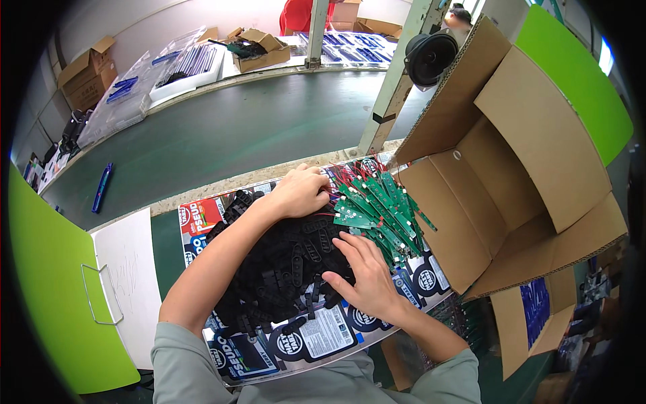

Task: The person unpacks green circuit boards from a cardboard box and inserts them into blue plastic casings. They then place the assembled units onto a green workbench. The person also handles black plastic components and bubble wrap packaging during the process.

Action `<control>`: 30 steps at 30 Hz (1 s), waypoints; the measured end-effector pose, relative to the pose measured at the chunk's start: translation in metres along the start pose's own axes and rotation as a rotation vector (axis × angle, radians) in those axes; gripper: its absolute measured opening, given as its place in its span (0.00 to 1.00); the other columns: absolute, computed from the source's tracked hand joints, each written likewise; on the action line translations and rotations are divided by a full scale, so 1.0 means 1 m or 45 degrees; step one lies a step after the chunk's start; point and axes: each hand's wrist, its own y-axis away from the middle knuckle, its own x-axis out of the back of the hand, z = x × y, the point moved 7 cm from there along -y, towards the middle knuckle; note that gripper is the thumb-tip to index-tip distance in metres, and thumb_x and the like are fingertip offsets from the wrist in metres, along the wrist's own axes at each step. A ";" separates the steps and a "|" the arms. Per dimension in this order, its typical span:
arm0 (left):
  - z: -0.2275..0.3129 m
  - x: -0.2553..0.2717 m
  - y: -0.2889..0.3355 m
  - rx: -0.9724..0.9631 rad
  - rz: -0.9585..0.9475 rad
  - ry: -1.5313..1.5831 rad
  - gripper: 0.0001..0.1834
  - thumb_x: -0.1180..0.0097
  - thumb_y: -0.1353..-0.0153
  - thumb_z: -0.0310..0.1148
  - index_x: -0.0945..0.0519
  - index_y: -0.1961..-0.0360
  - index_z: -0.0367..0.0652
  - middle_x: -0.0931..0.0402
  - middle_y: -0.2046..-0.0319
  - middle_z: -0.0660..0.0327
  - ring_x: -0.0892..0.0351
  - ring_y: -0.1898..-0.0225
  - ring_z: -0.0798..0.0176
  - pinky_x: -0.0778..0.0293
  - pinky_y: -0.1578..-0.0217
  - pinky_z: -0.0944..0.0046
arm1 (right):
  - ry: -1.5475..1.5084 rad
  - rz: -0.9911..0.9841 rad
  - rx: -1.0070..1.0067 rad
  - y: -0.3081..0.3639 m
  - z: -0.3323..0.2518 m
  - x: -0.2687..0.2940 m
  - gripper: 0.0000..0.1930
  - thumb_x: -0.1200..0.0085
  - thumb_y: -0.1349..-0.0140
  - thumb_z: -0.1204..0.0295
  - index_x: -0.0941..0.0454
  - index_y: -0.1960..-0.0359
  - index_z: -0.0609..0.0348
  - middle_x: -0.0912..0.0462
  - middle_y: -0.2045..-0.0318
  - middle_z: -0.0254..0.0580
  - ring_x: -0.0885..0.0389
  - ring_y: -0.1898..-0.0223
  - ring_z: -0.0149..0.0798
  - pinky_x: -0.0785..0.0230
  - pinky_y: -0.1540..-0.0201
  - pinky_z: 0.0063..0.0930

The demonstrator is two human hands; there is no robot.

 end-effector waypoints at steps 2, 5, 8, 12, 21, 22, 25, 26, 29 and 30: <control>-0.001 0.000 0.000 -0.013 0.038 0.040 0.18 0.45 0.39 0.38 0.14 0.53 0.40 0.17 0.55 0.47 0.23 0.45 0.42 0.28 0.41 0.47 | -0.024 0.017 -0.015 0.000 0.003 0.001 0.33 0.37 0.34 0.56 0.28 0.37 0.71 0.28 0.36 0.64 0.31 0.35 0.63 0.38 0.32 0.51; -0.004 0.000 0.002 -0.009 0.056 0.097 0.17 0.45 0.39 0.38 0.13 0.53 0.41 0.17 0.55 0.47 0.23 0.46 0.42 0.28 0.41 0.47 | 0.048 0.019 -0.024 -0.008 0.005 0.002 0.32 0.40 0.32 0.53 0.27 0.38 0.72 0.27 0.37 0.66 0.30 0.35 0.62 0.37 0.33 0.51; -0.007 -0.001 0.000 -0.030 0.069 0.152 0.16 0.45 0.39 0.37 0.13 0.54 0.42 0.17 0.56 0.47 0.23 0.46 0.42 0.28 0.41 0.47 | 0.050 -0.014 -0.017 -0.018 0.006 0.003 0.32 0.42 0.30 0.53 0.27 0.38 0.73 0.28 0.37 0.69 0.30 0.34 0.64 0.37 0.33 0.51; -0.010 -0.003 -0.001 -0.026 0.058 0.224 0.17 0.46 0.38 0.35 0.15 0.53 0.40 0.16 0.58 0.47 0.21 0.49 0.42 0.28 0.42 0.47 | 0.007 -0.009 -0.068 -0.026 0.009 0.003 0.32 0.43 0.29 0.53 0.27 0.39 0.74 0.30 0.36 0.74 0.32 0.32 0.67 0.39 0.31 0.53; -0.017 0.004 0.003 0.205 0.210 0.532 0.24 0.54 0.29 0.39 0.25 0.41 0.31 0.15 0.59 0.45 0.17 0.51 0.42 0.27 0.45 0.50 | -0.035 0.064 -0.077 -0.034 0.011 0.008 0.32 0.41 0.30 0.54 0.26 0.40 0.75 0.35 0.33 0.78 0.37 0.30 0.70 0.43 0.28 0.53; -0.018 0.003 0.003 0.197 0.215 0.553 0.24 0.56 0.28 0.40 0.24 0.41 0.31 0.15 0.59 0.46 0.17 0.50 0.43 0.27 0.45 0.50 | -0.030 0.069 -0.074 -0.034 0.011 0.009 0.32 0.41 0.31 0.54 0.26 0.40 0.75 0.35 0.33 0.79 0.37 0.29 0.70 0.43 0.28 0.53; -0.018 0.005 0.004 0.194 0.206 0.627 0.27 0.60 0.24 0.45 0.24 0.41 0.31 0.14 0.59 0.46 0.17 0.49 0.45 0.27 0.44 0.51 | 0.003 0.082 -0.065 -0.034 0.010 0.010 0.32 0.40 0.31 0.55 0.26 0.40 0.75 0.37 0.32 0.79 0.39 0.29 0.71 0.44 0.27 0.54; -0.018 0.005 0.005 0.207 0.187 0.660 0.28 0.60 0.23 0.47 0.24 0.41 0.32 0.14 0.59 0.47 0.17 0.49 0.46 0.27 0.44 0.52 | 0.017 0.086 -0.062 -0.034 0.009 0.010 0.32 0.40 0.31 0.55 0.26 0.40 0.75 0.38 0.32 0.80 0.39 0.28 0.71 0.44 0.27 0.54; -0.014 0.007 0.007 0.264 0.132 0.688 0.33 0.62 0.22 0.55 0.24 0.41 0.32 0.14 0.59 0.47 0.16 0.49 0.47 0.28 0.43 0.52 | 0.035 0.101 -0.058 -0.034 0.009 0.011 0.31 0.40 0.32 0.55 0.26 0.40 0.75 0.38 0.31 0.80 0.40 0.28 0.72 0.44 0.27 0.54; -0.013 0.007 0.008 0.286 0.114 0.684 0.35 0.63 0.22 0.58 0.24 0.41 0.32 0.14 0.59 0.47 0.16 0.49 0.47 0.28 0.43 0.52 | 0.042 0.097 -0.060 -0.034 0.009 0.010 0.31 0.40 0.32 0.55 0.25 0.40 0.75 0.38 0.31 0.80 0.40 0.28 0.71 0.44 0.28 0.54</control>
